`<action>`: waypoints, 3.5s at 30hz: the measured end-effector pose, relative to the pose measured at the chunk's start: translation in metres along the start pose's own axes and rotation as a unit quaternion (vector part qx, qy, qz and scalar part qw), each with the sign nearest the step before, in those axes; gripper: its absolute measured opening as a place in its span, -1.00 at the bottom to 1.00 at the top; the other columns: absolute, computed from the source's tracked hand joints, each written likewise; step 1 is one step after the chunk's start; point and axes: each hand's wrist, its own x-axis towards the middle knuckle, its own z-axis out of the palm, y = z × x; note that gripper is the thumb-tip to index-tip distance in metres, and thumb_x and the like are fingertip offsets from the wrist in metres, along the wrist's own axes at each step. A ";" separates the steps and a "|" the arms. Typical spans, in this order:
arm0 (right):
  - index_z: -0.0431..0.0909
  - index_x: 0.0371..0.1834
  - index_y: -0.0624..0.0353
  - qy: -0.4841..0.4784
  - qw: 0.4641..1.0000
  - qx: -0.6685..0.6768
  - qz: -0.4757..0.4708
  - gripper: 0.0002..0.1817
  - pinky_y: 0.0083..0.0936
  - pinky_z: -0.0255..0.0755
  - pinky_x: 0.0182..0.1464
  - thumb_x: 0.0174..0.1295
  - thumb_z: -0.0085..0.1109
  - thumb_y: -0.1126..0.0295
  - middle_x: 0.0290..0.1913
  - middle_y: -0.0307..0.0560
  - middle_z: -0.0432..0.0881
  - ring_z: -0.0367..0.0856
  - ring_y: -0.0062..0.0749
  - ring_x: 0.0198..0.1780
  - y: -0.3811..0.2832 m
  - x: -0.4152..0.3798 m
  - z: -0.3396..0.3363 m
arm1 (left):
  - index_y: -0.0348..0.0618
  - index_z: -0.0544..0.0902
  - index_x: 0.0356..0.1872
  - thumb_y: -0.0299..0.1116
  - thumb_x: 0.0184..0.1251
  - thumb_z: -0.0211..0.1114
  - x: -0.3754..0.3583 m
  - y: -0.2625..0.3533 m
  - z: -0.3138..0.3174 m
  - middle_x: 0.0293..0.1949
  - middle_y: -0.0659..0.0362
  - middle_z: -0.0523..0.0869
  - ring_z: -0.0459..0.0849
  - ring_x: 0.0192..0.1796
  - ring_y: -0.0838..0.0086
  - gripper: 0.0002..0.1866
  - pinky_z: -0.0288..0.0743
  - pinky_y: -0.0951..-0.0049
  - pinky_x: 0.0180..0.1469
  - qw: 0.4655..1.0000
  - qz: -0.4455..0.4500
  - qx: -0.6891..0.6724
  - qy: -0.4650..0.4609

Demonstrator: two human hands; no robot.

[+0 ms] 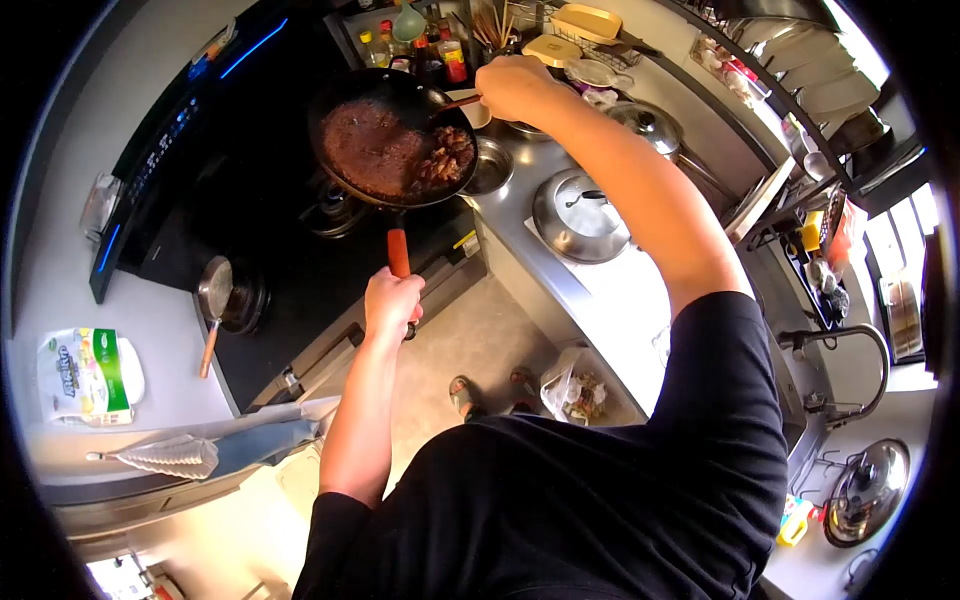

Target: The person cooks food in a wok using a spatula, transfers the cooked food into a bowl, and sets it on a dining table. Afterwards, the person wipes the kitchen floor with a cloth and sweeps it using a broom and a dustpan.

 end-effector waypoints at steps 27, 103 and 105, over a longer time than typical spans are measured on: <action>0.77 -0.24 0.13 -0.100 0.995 0.003 -0.018 -0.79 -0.20 0.63 -0.12 0.07 0.22 0.42 -0.15 -0.03 0.77 0.74 -0.11 -0.05 0.007 -0.019 -0.003 | -0.22 0.42 -0.42 -0.47 0.12 0.26 -0.002 0.006 0.030 -0.70 0.19 0.49 0.47 -0.78 0.49 -0.85 0.26 0.41 -0.75 0.997 0.028 0.041 0.061; 0.78 -0.09 0.00 -0.037 0.984 0.172 0.035 -0.70 -0.20 0.61 0.00 0.15 0.30 0.17 -0.13 -0.03 0.77 0.74 -0.10 -0.05 0.084 -0.048 0.054 | -0.30 0.57 -0.28 -0.34 0.11 0.27 0.014 -0.014 0.035 -0.34 -0.20 0.73 0.73 -0.19 -0.11 -0.76 0.61 0.06 -0.08 0.931 0.162 0.289 0.154; 0.77 -0.09 0.04 -0.047 0.988 0.131 0.061 -0.69 -0.15 0.61 -0.02 0.17 0.28 0.18 -0.12 0.02 0.77 0.74 -0.05 -0.04 0.069 -0.035 0.065 | -0.30 0.57 -0.28 -0.34 0.11 0.27 0.015 -0.012 0.035 -0.34 -0.20 0.73 0.73 -0.20 -0.11 -0.77 0.62 0.06 -0.09 0.929 0.169 0.290 0.155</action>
